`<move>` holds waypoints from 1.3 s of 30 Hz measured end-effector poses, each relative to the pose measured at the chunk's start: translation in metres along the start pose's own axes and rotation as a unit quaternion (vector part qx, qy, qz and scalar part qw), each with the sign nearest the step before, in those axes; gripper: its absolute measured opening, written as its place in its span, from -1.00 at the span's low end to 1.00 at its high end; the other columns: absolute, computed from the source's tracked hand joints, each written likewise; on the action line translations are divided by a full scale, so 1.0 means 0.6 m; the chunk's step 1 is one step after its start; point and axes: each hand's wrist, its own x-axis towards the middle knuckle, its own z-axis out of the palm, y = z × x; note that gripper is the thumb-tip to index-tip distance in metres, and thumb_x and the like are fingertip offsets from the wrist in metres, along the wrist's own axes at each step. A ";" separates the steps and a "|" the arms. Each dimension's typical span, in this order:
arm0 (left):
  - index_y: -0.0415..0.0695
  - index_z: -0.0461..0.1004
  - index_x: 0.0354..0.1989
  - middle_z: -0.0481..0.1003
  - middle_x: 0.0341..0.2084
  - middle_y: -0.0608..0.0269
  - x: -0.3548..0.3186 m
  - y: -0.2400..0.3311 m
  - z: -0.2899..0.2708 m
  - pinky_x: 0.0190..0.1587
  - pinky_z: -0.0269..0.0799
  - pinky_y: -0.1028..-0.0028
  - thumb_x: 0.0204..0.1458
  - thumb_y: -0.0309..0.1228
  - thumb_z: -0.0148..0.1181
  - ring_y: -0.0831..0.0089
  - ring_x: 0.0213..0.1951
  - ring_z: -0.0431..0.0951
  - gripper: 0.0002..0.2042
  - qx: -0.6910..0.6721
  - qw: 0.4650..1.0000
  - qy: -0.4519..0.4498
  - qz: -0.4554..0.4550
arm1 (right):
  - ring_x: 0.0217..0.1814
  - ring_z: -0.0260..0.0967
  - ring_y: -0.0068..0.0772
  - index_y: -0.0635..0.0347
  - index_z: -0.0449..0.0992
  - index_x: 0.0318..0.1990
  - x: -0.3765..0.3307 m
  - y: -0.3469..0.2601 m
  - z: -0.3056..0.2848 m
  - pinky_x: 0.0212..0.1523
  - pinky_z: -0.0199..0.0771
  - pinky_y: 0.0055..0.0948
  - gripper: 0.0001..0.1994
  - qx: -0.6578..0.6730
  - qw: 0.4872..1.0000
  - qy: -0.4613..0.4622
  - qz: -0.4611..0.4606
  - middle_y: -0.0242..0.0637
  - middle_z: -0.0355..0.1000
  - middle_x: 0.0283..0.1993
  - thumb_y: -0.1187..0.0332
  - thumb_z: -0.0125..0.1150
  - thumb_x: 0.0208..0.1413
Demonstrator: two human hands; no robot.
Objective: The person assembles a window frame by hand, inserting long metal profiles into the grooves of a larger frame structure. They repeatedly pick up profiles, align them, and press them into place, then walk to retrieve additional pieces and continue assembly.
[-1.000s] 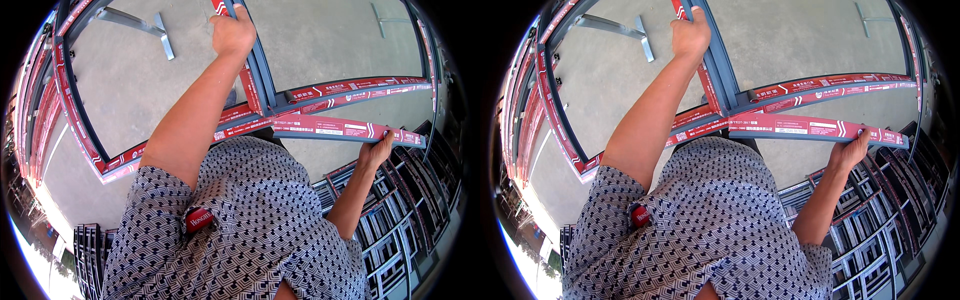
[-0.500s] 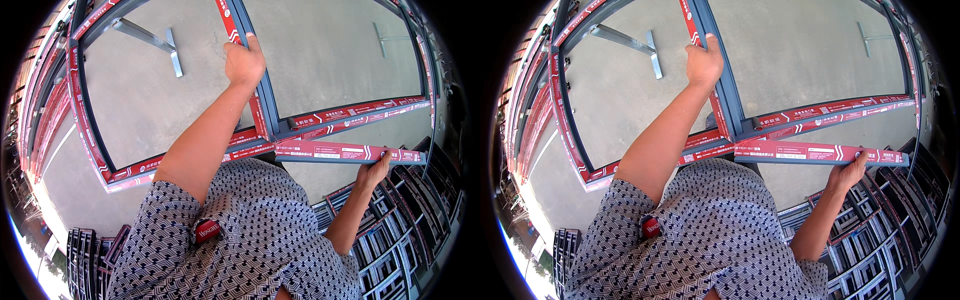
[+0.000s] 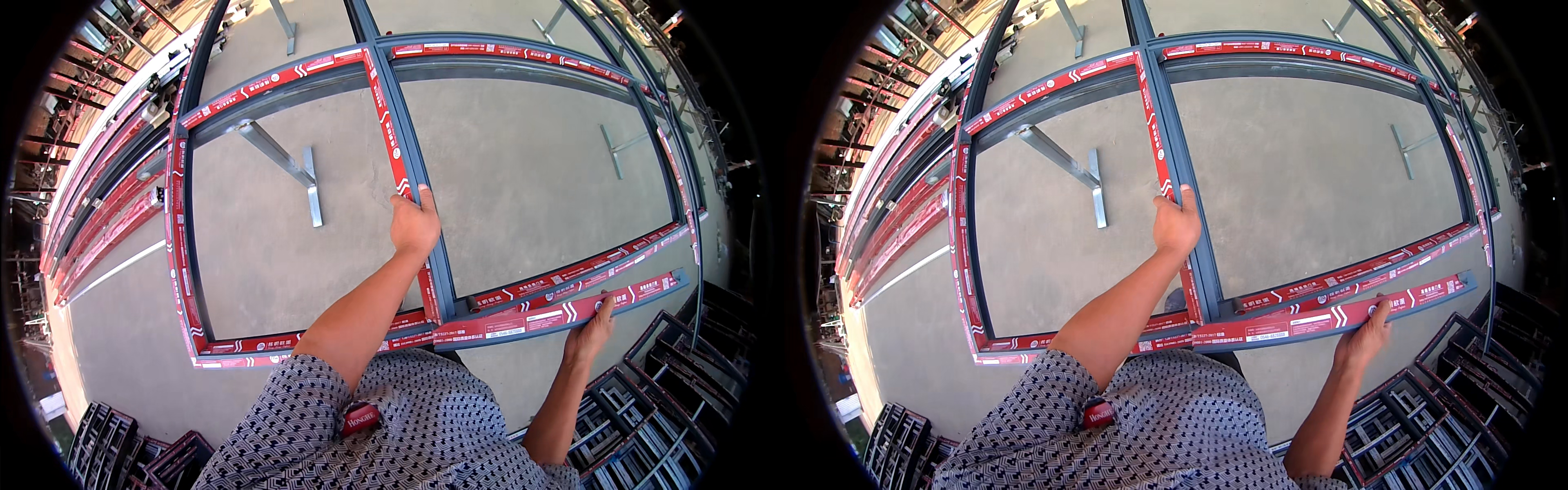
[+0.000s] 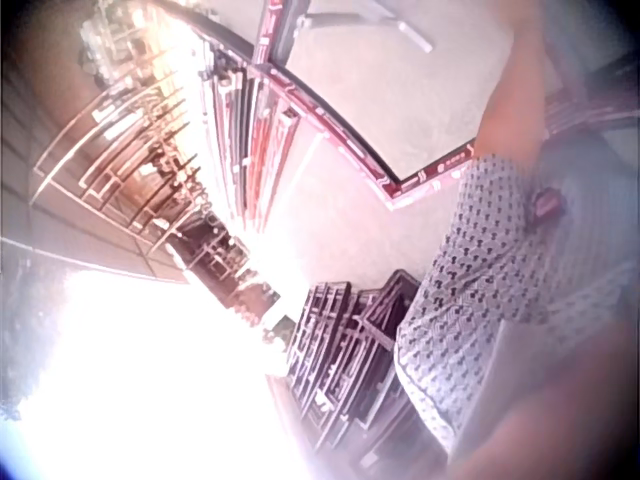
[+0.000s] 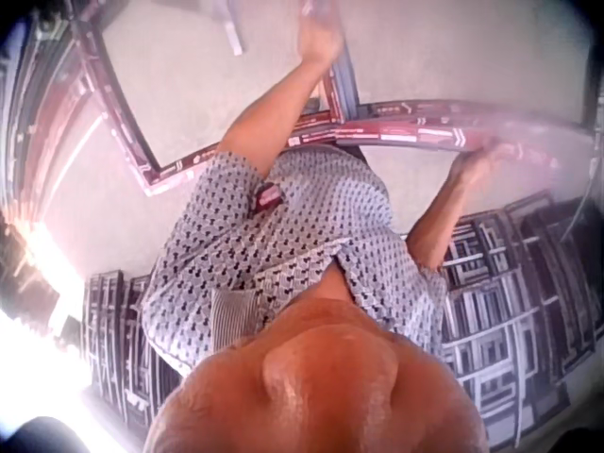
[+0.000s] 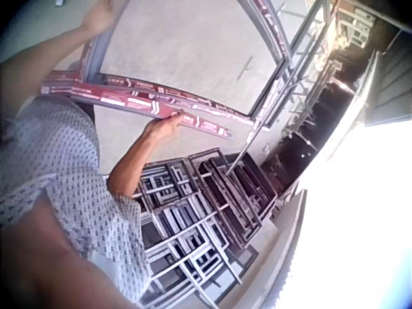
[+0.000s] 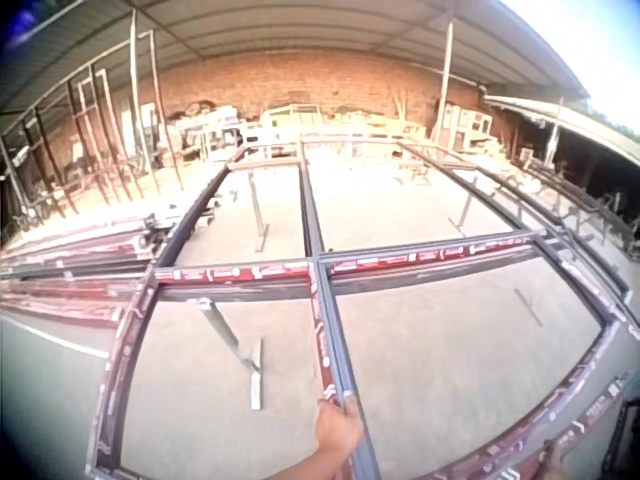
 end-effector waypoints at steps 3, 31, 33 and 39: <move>-0.41 0.28 0.03 0.61 -0.12 -0.34 0.006 -0.006 0.005 0.06 0.56 -0.02 0.45 0.13 -0.05 -0.25 -0.02 0.67 -0.36 0.005 1.000 -0.005 0.001 | 0.04 0.57 -0.45 0.18 0.47 0.20 0.006 0.001 0.036 0.15 0.64 -0.31 -0.66 0.002 0.999 -0.033 -0.007 -0.31 0.57 0.05 0.12 0.19 0.53; -0.07 0.38 -0.15 0.23 -0.55 0.58 0.017 -0.069 -0.227 -0.55 0.06 0.55 0.45 -0.13 0.19 0.75 -0.58 0.15 -0.73 -0.198 0.978 -0.037 0.061 | -0.28 0.41 -0.59 0.21 0.46 -0.04 0.012 0.106 0.424 -0.17 0.56 -0.38 -0.59 -0.294 0.894 -0.336 -0.029 -0.43 0.45 -0.29 -0.03 0.14 0.52; -0.08 0.38 -0.15 0.24 -0.56 0.58 0.010 -0.087 -0.240 -0.55 0.08 0.56 0.45 -0.14 0.18 0.75 -0.58 0.16 -0.73 -0.203 0.977 -0.016 0.059 | -0.22 0.53 -0.40 0.25 0.45 -0.01 -0.002 0.120 0.461 -0.09 0.59 -0.27 -0.58 -0.374 0.857 -0.351 -0.057 -0.27 0.54 -0.24 -0.02 0.13 0.52; -0.14 0.41 -0.10 0.26 -0.54 0.59 -0.008 -0.135 -0.275 -0.55 0.10 0.57 0.45 -0.16 0.19 0.76 -0.57 0.17 -0.72 -0.246 0.969 -0.009 0.029 | 0.04 0.61 0.33 0.37 0.38 0.10 -0.053 0.165 0.562 0.11 0.57 0.10 -0.53 -0.496 0.749 -0.434 -0.071 0.25 0.63 -0.06 0.02 0.06 0.49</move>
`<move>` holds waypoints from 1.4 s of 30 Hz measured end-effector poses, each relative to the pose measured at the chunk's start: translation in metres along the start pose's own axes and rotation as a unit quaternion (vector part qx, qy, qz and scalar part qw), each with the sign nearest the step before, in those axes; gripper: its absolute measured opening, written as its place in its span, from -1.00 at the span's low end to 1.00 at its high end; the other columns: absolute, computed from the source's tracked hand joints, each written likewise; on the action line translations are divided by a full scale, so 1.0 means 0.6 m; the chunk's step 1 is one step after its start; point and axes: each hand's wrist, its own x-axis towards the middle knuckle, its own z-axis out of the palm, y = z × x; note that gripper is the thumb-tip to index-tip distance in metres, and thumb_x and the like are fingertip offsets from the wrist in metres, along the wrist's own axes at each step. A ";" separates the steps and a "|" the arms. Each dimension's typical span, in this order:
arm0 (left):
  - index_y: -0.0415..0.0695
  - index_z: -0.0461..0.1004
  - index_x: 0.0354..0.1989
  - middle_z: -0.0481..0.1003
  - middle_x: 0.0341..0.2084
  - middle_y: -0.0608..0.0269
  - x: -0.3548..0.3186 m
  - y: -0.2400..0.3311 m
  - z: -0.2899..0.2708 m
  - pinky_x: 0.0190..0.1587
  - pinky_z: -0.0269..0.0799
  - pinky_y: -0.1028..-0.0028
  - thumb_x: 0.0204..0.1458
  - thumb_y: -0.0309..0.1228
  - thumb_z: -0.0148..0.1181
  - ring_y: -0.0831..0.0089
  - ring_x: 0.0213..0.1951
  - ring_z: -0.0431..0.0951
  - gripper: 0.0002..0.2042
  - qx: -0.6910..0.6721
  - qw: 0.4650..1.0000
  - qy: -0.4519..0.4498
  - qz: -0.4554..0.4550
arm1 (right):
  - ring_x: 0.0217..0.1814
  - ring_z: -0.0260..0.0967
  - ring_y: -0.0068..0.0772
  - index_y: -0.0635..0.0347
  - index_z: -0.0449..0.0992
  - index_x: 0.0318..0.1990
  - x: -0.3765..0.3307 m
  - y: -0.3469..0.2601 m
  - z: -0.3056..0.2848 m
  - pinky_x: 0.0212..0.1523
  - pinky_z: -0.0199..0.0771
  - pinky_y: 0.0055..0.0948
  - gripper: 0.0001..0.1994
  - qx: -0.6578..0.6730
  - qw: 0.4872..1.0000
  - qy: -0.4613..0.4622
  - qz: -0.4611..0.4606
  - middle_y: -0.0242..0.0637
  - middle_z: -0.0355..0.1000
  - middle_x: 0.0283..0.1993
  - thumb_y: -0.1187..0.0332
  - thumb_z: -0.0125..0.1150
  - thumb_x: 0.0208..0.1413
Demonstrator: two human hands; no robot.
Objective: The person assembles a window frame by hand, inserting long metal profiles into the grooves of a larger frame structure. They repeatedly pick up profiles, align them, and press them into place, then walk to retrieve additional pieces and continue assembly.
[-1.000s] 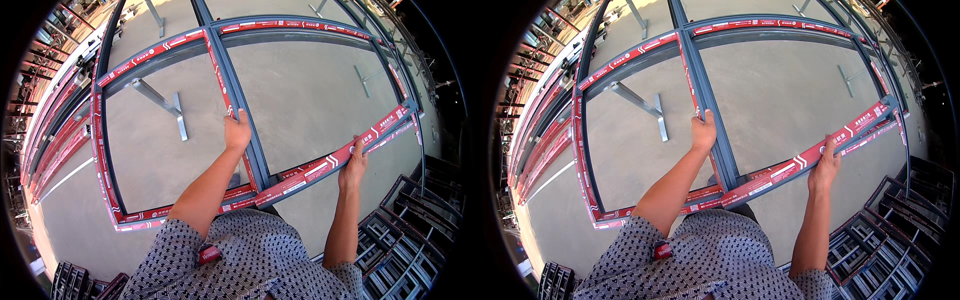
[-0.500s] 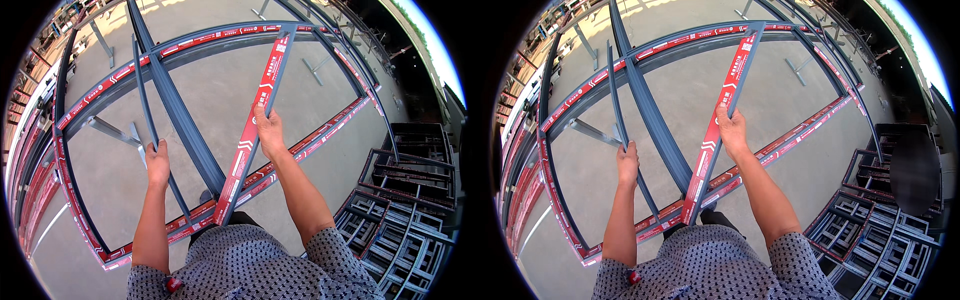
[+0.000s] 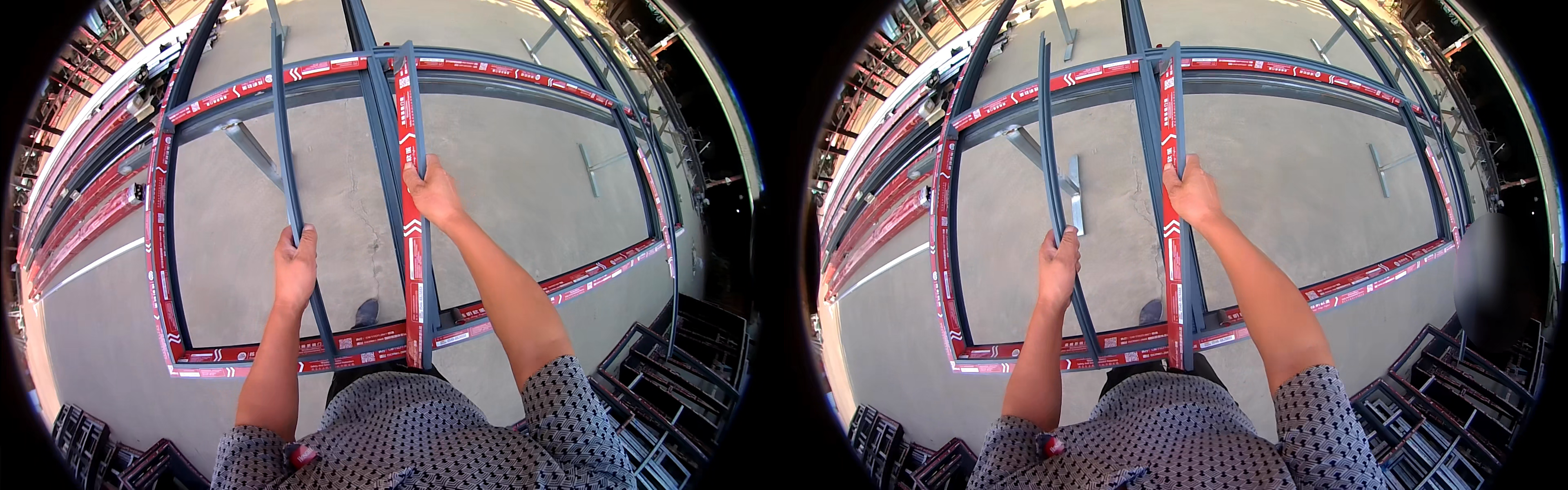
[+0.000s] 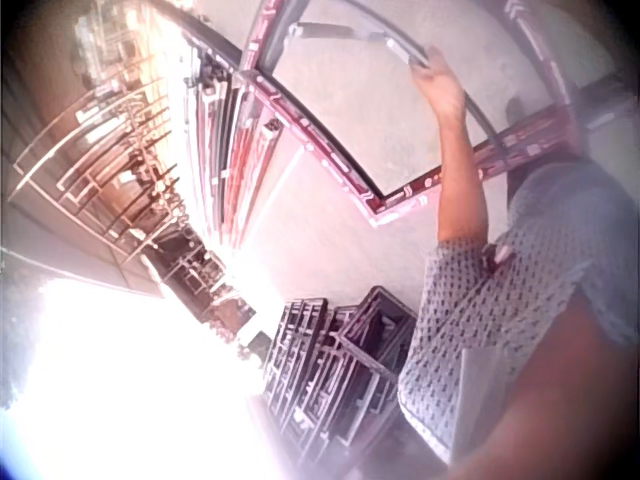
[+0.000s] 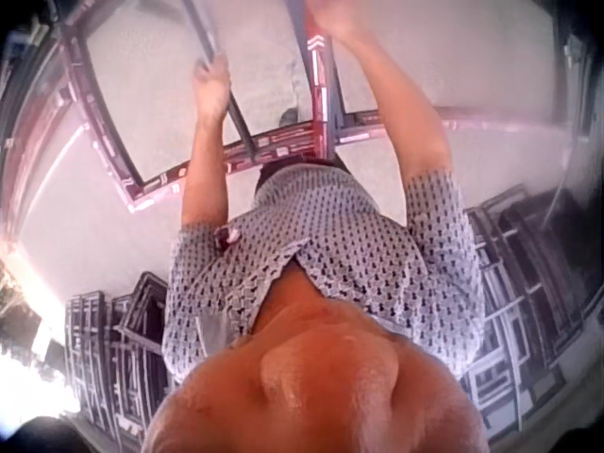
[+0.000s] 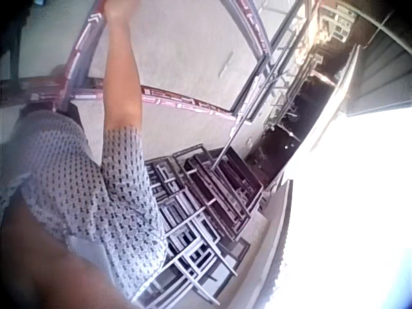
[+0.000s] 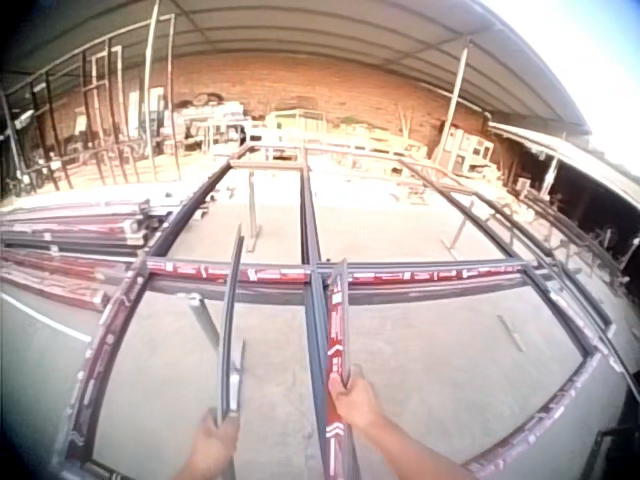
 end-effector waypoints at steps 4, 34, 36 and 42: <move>-0.15 0.42 -0.07 0.26 -0.53 0.59 -0.008 0.021 -0.012 -0.54 0.11 0.59 0.45 -0.17 0.20 0.77 -0.56 0.18 -0.72 -0.028 0.999 0.012 -0.018 | 0.02 0.61 0.37 0.39 0.41 0.09 0.035 -0.006 0.049 0.12 0.58 0.15 -0.54 -0.040 0.999 -0.016 -0.011 0.29 0.63 -0.07 0.04 0.06 0.48; -0.30 0.49 -0.11 0.63 -0.41 0.21 0.038 0.006 0.184 -0.26 0.51 0.49 0.03 0.01 0.64 0.52 -0.37 0.58 -0.39 0.166 0.974 -0.152 -0.016 | 0.06 0.68 0.16 0.23 0.81 -0.20 0.164 -0.014 0.062 0.07 0.70 0.03 -0.75 -0.321 0.935 -0.066 -0.136 0.10 0.69 -0.07 0.32 0.48 -0.03; -0.29 0.50 -0.13 0.64 -0.41 0.21 0.043 0.006 0.186 -0.26 0.50 0.49 0.03 -0.01 0.65 0.52 -0.37 0.58 -0.41 0.165 0.974 -0.154 -0.012 | 0.07 0.68 0.12 0.23 0.80 -0.15 0.166 -0.010 0.068 0.11 0.69 0.01 -0.74 -0.320 0.936 -0.056 -0.136 0.10 0.69 -0.04 0.29 0.44 0.05; -0.30 0.52 -0.16 0.68 -0.38 0.15 0.042 0.024 0.192 -0.25 0.51 0.48 0.05 -0.10 0.62 0.53 -0.35 0.61 -0.48 0.155 0.970 -0.185 -0.015 | 0.15 0.66 0.10 0.20 0.79 -0.07 0.155 -0.016 0.059 0.16 0.67 -0.01 -0.73 -0.294 0.948 -0.040 -0.118 0.11 0.68 0.04 0.29 0.37 0.14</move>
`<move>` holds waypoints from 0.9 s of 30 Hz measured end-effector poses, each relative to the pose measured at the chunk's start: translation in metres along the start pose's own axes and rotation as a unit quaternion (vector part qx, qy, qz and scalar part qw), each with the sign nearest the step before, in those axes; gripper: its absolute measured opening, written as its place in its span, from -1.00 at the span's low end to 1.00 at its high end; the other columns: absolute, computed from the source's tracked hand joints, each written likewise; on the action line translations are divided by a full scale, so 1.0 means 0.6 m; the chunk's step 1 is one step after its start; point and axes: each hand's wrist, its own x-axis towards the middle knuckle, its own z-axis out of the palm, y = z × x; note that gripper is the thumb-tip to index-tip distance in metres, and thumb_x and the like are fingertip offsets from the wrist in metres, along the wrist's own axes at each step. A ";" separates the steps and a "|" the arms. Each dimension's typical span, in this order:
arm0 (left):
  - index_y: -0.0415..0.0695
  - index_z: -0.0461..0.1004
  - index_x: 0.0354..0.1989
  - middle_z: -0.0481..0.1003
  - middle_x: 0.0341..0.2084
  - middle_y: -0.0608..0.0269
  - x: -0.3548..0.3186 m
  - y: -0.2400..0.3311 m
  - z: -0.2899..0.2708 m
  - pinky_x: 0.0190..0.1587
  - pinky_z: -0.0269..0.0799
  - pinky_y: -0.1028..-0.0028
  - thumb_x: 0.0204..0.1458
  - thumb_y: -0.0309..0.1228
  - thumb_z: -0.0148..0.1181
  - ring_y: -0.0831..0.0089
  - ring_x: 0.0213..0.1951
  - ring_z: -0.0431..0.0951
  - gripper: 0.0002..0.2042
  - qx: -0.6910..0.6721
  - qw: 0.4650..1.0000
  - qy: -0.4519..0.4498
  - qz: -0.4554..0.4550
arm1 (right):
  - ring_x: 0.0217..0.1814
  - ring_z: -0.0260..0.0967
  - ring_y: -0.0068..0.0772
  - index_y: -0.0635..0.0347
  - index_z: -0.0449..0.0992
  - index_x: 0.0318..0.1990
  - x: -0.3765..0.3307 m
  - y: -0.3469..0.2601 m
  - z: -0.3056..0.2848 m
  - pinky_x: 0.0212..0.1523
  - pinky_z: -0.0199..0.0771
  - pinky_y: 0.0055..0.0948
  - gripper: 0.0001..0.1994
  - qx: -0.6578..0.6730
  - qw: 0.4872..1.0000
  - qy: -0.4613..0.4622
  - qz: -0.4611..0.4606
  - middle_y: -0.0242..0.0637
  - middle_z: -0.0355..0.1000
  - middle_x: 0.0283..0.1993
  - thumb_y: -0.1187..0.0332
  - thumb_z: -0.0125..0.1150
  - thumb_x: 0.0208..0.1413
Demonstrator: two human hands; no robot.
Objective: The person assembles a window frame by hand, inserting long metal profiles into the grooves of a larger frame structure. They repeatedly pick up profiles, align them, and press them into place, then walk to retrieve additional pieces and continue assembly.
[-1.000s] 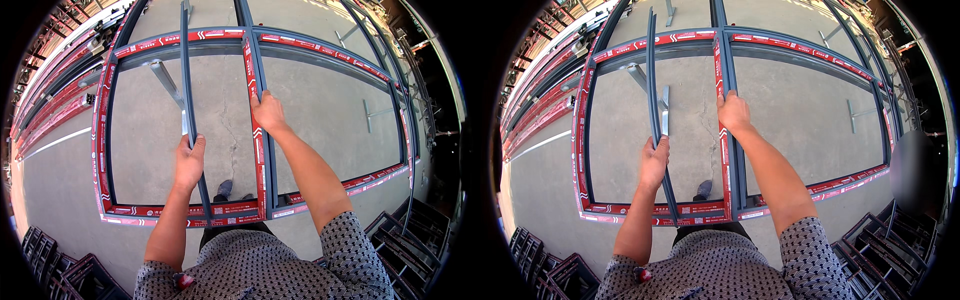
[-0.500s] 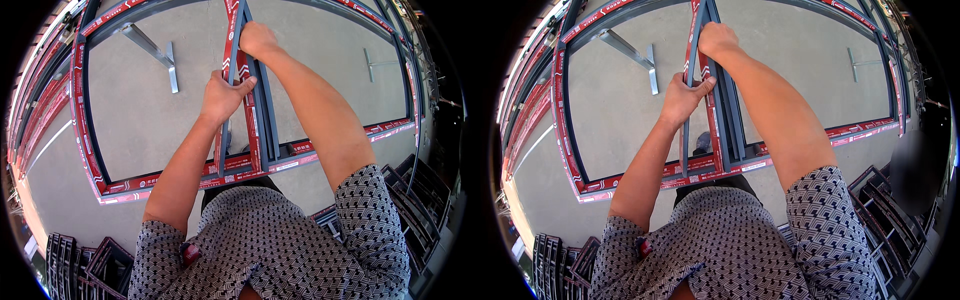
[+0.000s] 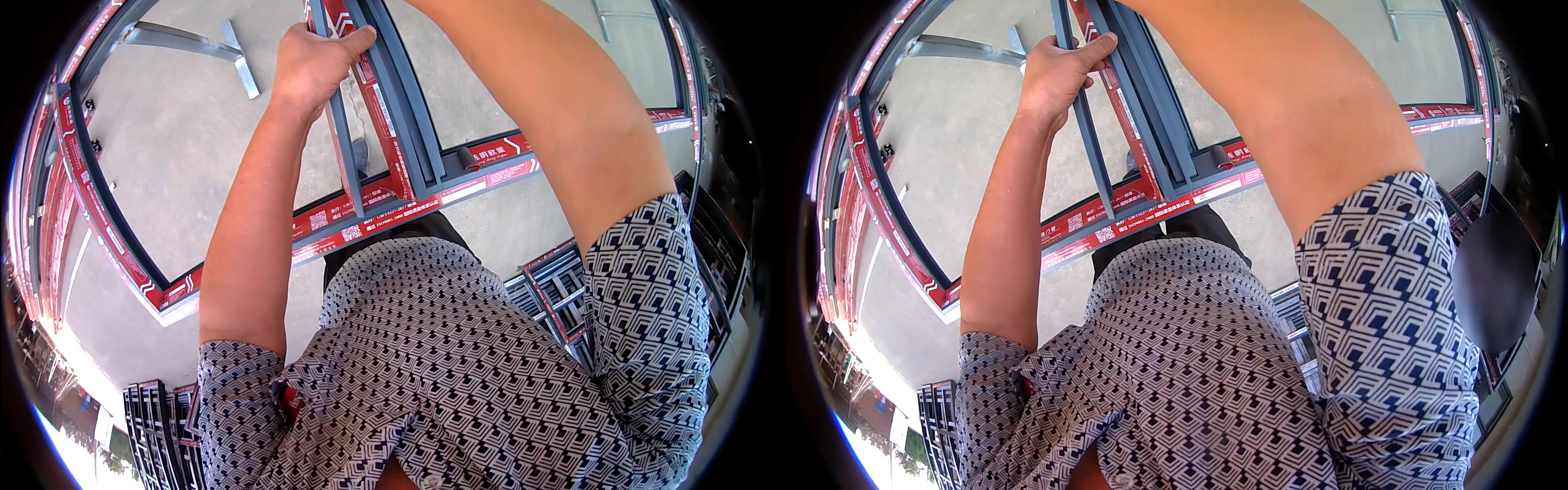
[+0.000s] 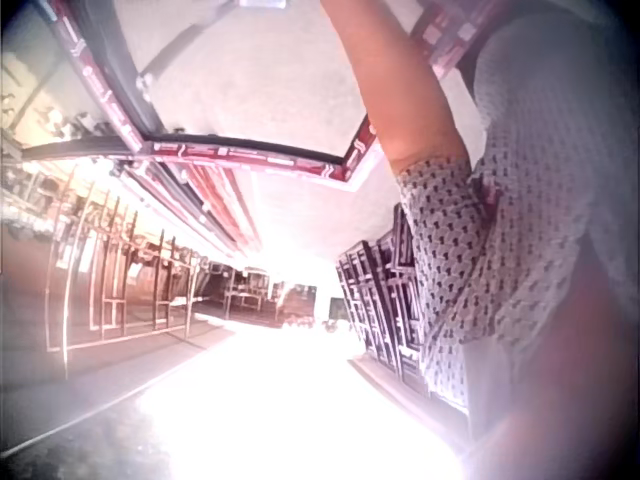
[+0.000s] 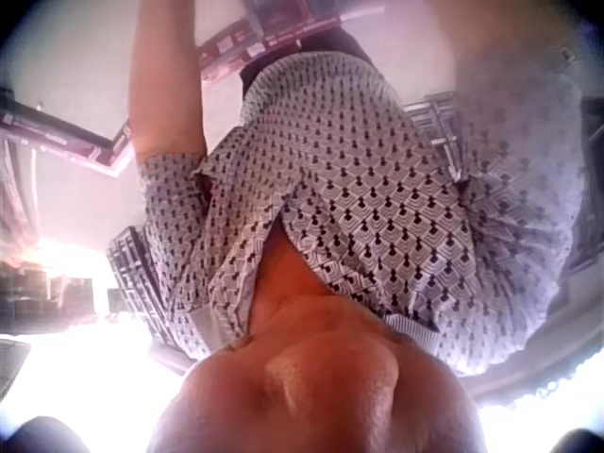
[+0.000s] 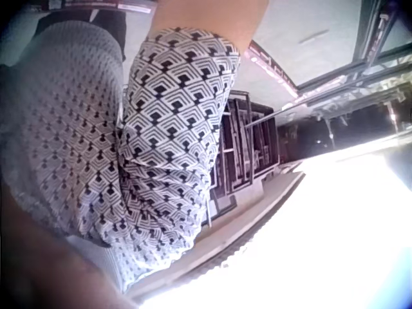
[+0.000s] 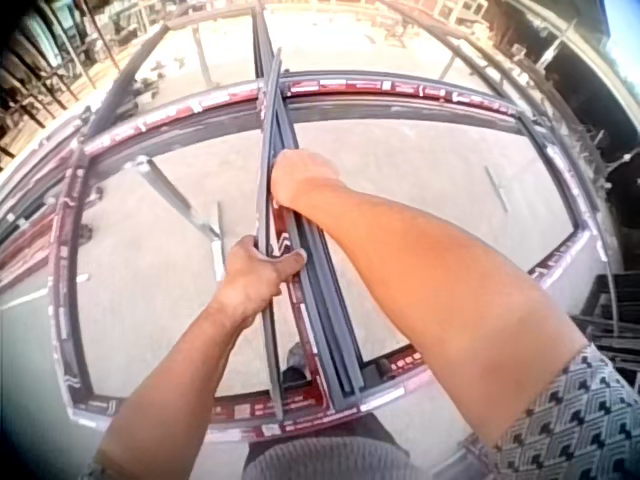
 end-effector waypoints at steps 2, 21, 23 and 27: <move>-0.32 0.52 -0.15 0.69 -0.35 0.12 0.002 0.005 -0.001 -0.18 0.54 0.47 0.07 -0.12 0.59 0.50 -0.31 0.64 -0.50 0.012 1.000 -0.018 0.009 | 0.17 0.65 0.09 0.21 0.78 -0.07 -0.006 0.002 -0.002 0.18 0.67 -0.01 -0.72 0.040 0.999 0.012 0.035 0.13 0.67 0.06 0.28 0.37 0.13; -0.27 0.61 -0.13 0.66 -0.35 0.24 0.058 -0.024 0.006 -0.03 0.59 0.50 0.14 -0.07 0.53 0.58 -0.29 0.62 -0.54 0.105 0.991 -0.055 0.056 | -0.37 0.61 -0.37 0.25 0.66 -0.16 -0.450 0.116 0.015 -0.29 0.62 -0.34 -0.65 0.222 0.971 -0.074 0.055 -0.18 0.65 -0.37 0.08 0.37 0.38; -0.28 0.60 -0.11 0.65 -0.35 0.25 0.050 -0.016 0.007 -0.02 0.59 0.50 0.14 -0.07 0.53 0.58 -0.29 0.61 -0.53 0.114 0.991 -0.049 0.051 | -0.37 0.60 -0.35 0.24 0.63 -0.18 -0.481 0.112 0.014 -0.31 0.60 -0.32 -0.66 0.227 0.966 -0.105 0.063 -0.19 0.64 -0.37 0.09 0.43 0.34; -0.30 0.59 -0.11 0.66 -0.32 0.21 0.045 -0.012 0.010 -0.05 0.61 0.46 0.15 -0.11 0.51 0.54 -0.31 0.63 -0.55 0.100 0.992 -0.049 0.059 | -0.36 0.61 -0.23 0.22 0.59 -0.27 -0.513 0.102 0.045 -0.29 0.58 -0.24 -0.69 0.237 0.961 -0.132 0.046 -0.18 0.63 -0.36 0.14 0.46 0.29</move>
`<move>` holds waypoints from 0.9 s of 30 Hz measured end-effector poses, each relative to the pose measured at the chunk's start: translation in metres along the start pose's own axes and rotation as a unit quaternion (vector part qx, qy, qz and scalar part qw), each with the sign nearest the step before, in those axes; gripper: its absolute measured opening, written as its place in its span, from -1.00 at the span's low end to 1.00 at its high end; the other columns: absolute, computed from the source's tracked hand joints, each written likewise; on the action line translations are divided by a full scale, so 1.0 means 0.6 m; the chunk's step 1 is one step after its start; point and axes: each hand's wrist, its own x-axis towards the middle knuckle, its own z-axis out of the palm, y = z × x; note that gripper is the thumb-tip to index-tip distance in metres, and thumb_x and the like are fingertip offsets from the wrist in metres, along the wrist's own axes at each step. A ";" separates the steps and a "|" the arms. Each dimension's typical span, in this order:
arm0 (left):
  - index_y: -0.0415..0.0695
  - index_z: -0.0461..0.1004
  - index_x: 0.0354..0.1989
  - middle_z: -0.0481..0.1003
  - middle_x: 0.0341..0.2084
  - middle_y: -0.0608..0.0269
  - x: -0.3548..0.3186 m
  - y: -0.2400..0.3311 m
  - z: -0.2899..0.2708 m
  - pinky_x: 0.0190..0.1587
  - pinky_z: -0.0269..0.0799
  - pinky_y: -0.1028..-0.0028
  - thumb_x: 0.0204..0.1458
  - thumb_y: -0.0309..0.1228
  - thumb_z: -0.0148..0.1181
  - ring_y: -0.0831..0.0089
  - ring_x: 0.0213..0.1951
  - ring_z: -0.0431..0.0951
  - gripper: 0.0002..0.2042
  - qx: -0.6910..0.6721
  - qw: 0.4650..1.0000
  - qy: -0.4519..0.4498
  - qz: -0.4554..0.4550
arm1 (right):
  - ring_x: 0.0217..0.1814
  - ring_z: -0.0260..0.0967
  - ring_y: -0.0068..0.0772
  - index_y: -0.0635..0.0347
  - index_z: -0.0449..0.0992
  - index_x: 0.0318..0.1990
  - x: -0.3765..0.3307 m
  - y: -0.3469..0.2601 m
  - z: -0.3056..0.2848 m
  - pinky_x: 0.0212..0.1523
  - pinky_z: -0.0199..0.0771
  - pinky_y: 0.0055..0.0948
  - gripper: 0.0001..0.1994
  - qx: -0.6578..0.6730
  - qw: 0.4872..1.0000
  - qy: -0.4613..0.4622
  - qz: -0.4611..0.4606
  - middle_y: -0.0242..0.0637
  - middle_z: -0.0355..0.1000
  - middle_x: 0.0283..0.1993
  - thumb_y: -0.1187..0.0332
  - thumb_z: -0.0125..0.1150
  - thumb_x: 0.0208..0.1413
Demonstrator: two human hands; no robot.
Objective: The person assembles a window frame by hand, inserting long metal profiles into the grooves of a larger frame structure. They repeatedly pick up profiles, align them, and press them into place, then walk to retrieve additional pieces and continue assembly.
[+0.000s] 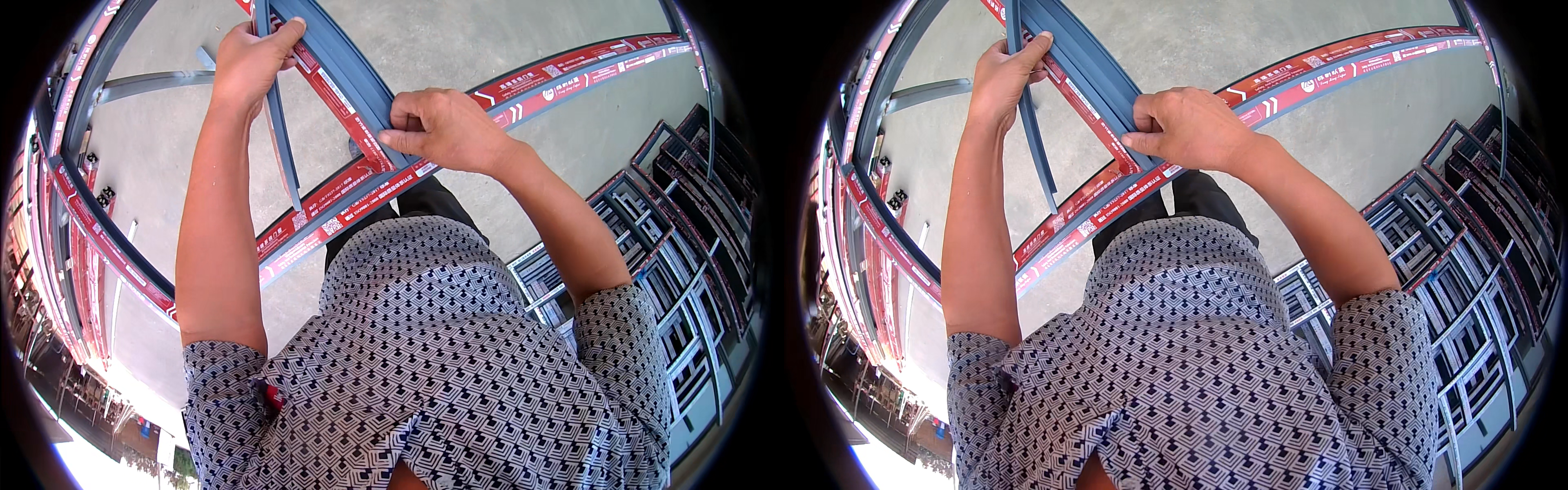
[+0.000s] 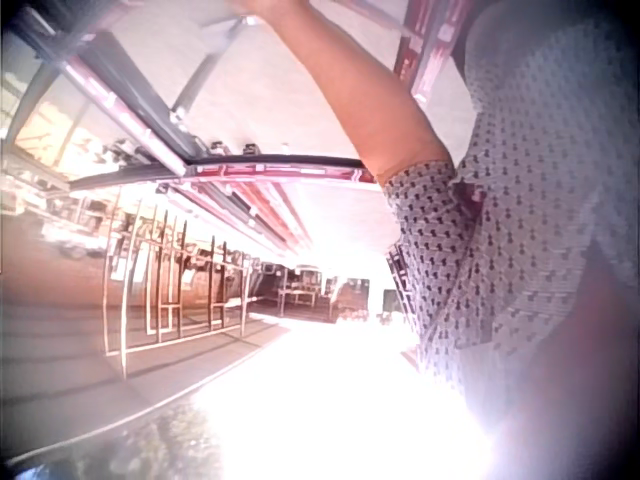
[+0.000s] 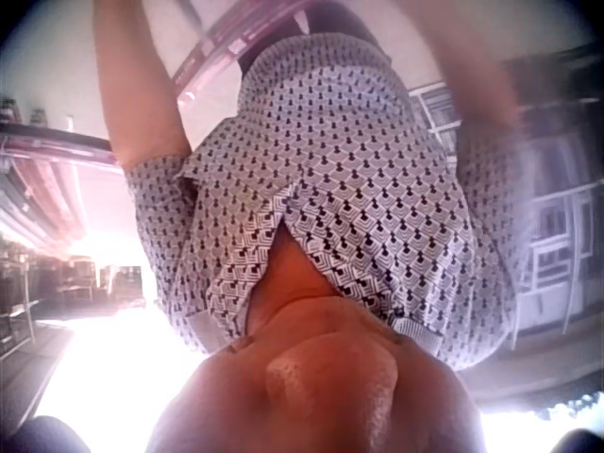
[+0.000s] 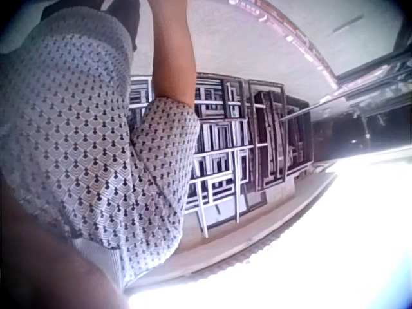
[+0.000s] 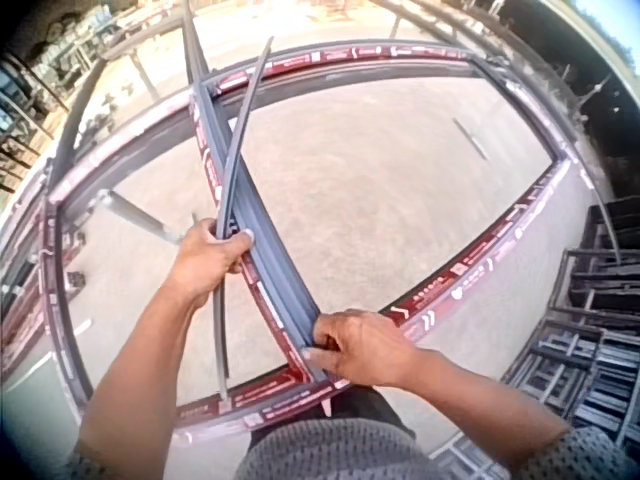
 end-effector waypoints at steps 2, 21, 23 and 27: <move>-0.30 0.59 -0.13 0.66 -0.31 0.20 0.002 -0.009 0.000 -0.06 0.61 0.45 0.15 -0.12 0.49 0.53 -0.33 0.64 -0.57 -0.005 1.000 0.003 0.000 | -0.31 0.62 -0.11 0.19 0.61 -0.29 -0.002 0.003 0.012 -0.24 0.56 -0.13 -0.69 0.043 0.999 0.008 0.014 -0.15 0.63 -0.36 0.11 0.45 0.27; -0.40 0.48 -0.08 0.61 -0.36 0.06 -0.008 0.012 0.031 -0.16 0.58 0.31 0.18 -0.20 0.41 0.36 -0.32 0.63 -0.56 0.003 0.996 0.082 -0.020 | -0.39 0.55 -0.17 0.23 0.58 -0.39 -0.012 -0.006 0.021 -0.33 0.51 -0.18 -0.72 0.070 0.995 0.065 0.006 -0.16 0.59 -0.42 0.24 0.51 0.21; -0.41 0.45 -0.05 0.64 -0.31 -0.03 -0.006 -0.003 0.022 -0.11 0.60 0.28 0.18 -0.16 0.41 0.26 -0.27 0.68 -0.51 -0.008 0.997 0.075 -0.024 | -0.38 0.54 -0.17 0.24 0.58 -0.39 -0.008 -0.013 0.026 -0.32 0.50 -0.18 -0.73 0.077 0.996 0.047 0.020 -0.16 0.58 -0.43 0.26 0.51 0.21; -0.42 0.42 -0.03 0.63 -0.29 -0.06 -0.007 -0.003 0.023 -0.10 0.60 0.27 0.18 -0.13 0.41 0.23 -0.24 0.68 -0.48 0.009 0.995 0.092 -0.027 | -0.42 0.50 -0.24 0.25 0.57 -0.38 -0.008 -0.013 0.035 -0.34 0.49 -0.22 -0.72 0.080 0.994 0.070 0.005 -0.17 0.54 -0.47 0.26 0.52 0.22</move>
